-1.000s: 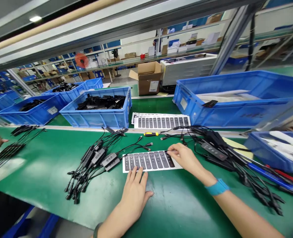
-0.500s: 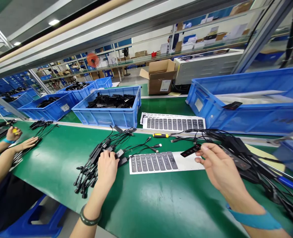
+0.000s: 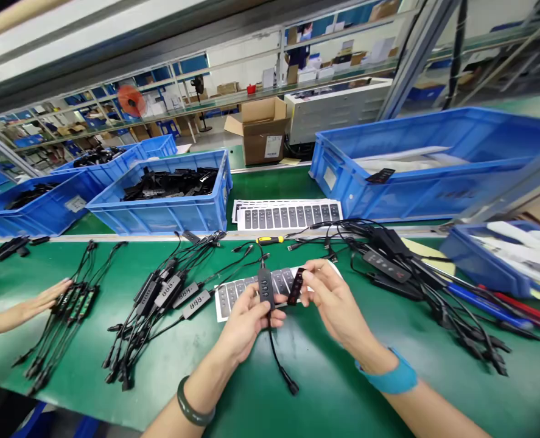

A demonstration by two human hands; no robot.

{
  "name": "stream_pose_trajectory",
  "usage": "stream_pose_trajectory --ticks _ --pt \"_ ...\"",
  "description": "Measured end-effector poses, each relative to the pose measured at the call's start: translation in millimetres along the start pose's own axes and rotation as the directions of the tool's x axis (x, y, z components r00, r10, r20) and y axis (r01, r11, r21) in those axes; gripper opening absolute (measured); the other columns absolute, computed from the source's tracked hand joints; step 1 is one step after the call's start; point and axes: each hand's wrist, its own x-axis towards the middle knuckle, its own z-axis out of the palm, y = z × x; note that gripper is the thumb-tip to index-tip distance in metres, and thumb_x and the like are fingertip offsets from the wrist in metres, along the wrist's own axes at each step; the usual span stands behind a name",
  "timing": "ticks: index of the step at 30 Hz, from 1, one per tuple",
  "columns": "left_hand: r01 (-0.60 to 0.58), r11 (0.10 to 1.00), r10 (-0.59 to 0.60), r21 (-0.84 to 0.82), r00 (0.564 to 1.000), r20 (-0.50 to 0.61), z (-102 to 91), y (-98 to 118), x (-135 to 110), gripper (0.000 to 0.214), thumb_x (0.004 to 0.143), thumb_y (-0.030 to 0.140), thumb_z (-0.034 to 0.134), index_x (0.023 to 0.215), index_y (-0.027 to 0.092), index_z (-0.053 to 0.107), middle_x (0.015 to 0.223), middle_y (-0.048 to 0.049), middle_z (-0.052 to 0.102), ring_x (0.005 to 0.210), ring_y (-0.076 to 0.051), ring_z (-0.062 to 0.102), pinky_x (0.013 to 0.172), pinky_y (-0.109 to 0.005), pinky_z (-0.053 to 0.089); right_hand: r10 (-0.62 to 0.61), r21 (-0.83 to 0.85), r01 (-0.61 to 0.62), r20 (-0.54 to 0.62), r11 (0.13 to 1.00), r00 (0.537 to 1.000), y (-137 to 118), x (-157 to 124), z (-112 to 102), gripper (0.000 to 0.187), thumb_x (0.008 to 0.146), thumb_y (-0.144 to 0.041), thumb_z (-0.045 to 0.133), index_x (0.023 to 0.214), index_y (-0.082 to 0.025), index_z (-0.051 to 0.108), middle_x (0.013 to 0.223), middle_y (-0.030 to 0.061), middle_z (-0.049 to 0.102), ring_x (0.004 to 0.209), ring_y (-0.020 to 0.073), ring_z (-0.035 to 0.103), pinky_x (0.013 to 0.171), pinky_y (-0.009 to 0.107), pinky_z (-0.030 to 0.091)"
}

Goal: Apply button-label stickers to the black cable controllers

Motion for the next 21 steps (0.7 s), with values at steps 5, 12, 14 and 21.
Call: stream_pose_trajectory --ticks 5,12,14,21 --pt "0.057 0.997 -0.064 0.056 0.989 0.134 -1.0 -13 -8 0.058 0.069 0.022 0.081 0.12 0.02 0.053 0.101 -0.0075 0.069 0.081 -0.02 0.071 0.076 -0.034 0.054 0.036 -0.108 -0.025 0.101 0.994 0.994 7 -5 6 0.034 0.076 -0.046 0.073 0.086 -0.022 0.051 0.066 -0.0071 0.048 0.047 0.0067 0.045 0.041 0.02 0.043" --pt "0.076 0.996 -0.083 0.041 0.978 0.189 -4.0 -15 -6 0.063 0.072 0.02 0.081 0.127 0.02 0.05 0.102 -0.0107 0.072 0.086 -0.023 0.073 0.081 -0.037 0.054 0.063 -0.145 -0.045 0.127 0.988 0.99 10 -9 5 0.031 0.076 -0.044 0.073 0.085 -0.02 0.055 0.069 -0.0046 0.05 0.052 0.0071 0.044 0.042 0.019 0.043" --pt "0.08 0.996 -0.085 0.031 0.977 0.194 -4.9 -16 -6 0.063 0.072 0.02 0.081 0.127 0.019 0.051 0.101 -0.0104 0.072 0.086 -0.024 0.073 0.081 -0.038 0.054 0.07 -0.139 -0.052 0.134 0.989 0.988 11 -10 5 0.031 0.077 -0.043 0.073 0.085 -0.02 0.055 0.07 -0.0044 0.049 0.053 0.0074 0.044 0.042 0.018 0.042" --pt "0.082 0.997 -0.078 -0.008 0.974 0.212 -7.1 -19 -6 0.063 0.072 0.017 0.081 0.127 0.017 0.049 0.095 -0.0089 0.074 0.084 -0.022 0.074 0.079 -0.034 0.056 0.088 -0.137 -0.069 0.139 0.988 0.986 17 -9 3 0.029 0.077 -0.042 0.073 0.087 -0.02 0.056 0.07 -0.0035 0.049 0.056 0.009 0.045 0.041 0.018 0.043"
